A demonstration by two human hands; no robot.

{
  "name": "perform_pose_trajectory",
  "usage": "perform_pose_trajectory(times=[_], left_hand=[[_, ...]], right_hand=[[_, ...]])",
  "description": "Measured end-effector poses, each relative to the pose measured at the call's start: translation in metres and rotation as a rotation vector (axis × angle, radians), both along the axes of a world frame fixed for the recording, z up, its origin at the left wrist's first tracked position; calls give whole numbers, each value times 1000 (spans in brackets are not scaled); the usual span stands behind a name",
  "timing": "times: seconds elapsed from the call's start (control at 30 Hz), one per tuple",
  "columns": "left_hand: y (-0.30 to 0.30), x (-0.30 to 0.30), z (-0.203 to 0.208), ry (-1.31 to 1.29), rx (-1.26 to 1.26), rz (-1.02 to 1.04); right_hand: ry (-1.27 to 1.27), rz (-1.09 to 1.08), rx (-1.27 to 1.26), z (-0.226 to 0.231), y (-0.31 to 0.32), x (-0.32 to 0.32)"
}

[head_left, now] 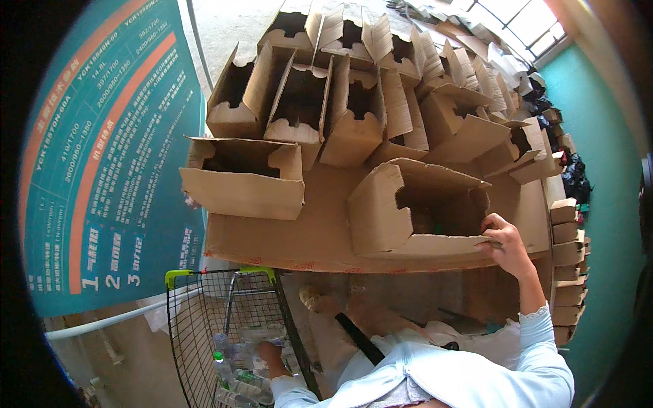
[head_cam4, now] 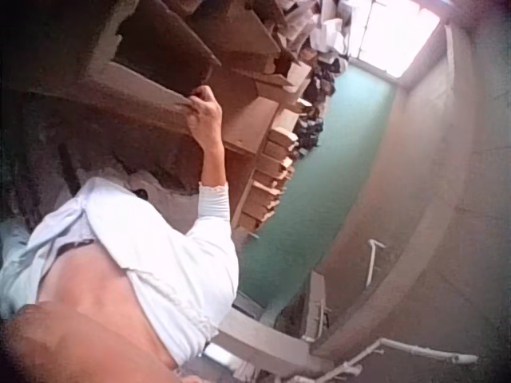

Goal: The person takes plastic bottles from a shopping cart and places them into cardboard boxes. The person then moves the boxes from the work surface to a stack on an adjacent table.

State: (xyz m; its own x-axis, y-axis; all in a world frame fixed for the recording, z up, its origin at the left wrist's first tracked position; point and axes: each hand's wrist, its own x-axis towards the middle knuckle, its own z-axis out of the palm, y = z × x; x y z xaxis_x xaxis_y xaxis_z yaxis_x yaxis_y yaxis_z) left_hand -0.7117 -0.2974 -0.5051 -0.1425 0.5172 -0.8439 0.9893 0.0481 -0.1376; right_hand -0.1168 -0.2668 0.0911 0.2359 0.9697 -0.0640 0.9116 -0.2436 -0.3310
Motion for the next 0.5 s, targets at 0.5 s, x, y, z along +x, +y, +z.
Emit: perform_pose_trajectory(times=[0.5], left_hand=[[64, -13, -33, -108, 255, 1566]], right_hand=[[50, -73, 53, -7, 0, -4]])
